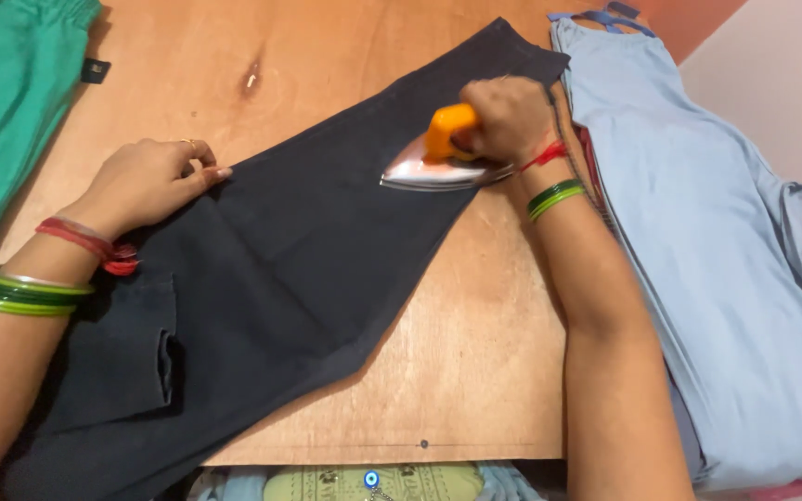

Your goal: The person irons a pair of black trousers on a wooden table using a yellow electric iron. They repeatedly smooth the fabric, fold the garment, and reposition it to iron different sections.

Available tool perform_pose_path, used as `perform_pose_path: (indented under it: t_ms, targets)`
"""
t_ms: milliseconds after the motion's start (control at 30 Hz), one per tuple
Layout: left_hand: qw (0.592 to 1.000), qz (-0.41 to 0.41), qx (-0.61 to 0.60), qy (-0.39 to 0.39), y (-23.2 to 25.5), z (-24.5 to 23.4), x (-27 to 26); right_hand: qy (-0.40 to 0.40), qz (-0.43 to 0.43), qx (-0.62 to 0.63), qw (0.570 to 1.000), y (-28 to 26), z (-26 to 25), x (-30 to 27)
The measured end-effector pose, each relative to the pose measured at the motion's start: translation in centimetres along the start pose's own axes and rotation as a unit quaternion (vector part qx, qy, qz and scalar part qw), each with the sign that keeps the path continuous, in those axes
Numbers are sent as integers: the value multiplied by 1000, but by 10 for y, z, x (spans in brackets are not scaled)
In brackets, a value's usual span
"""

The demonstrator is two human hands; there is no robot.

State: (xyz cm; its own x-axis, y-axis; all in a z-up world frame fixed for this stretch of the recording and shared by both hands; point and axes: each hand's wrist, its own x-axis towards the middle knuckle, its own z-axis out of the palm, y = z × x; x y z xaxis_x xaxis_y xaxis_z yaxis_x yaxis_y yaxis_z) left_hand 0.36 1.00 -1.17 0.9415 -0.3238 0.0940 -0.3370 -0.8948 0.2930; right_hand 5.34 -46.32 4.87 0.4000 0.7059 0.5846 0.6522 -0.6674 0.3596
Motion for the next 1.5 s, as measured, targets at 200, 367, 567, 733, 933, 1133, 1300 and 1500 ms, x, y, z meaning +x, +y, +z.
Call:
perform_pose_path:
  t_ms: [200, 367, 567, 733, 933, 1133, 1300, 1500]
  targets:
    - [1000, -21, -7, -18, 1, -2, 1, 82, -196, 186, 959, -112, -9, 57]
    - [998, -36, -45, -38, -4, -3, -1, 89, -205, 162, 961, -138, -11, 74]
    - [982, -101, -97, -127, -9, -12, -1, 53, -37, 18, 998, -44, 19, 56]
    - [952, -89, -204, -209, -13, -30, -4, -27, 119, -140, 983, 11, 35, 29]
    - [935, -88, -220, -265, -21, -31, 2, 20, 33, -16, 999, -36, 40, 58]
    - [924, -119, -287, -225, -17, -25, -3, 66, -54, 81, 993, -123, 30, 101]
    - [928, -118, -274, -220, -19, -23, -5, 23, -89, 83, 992, -145, 13, 103]
    - [938, -104, -258, -205, -21, -22, -5, 22, -175, 127, 976, -127, -21, 69]
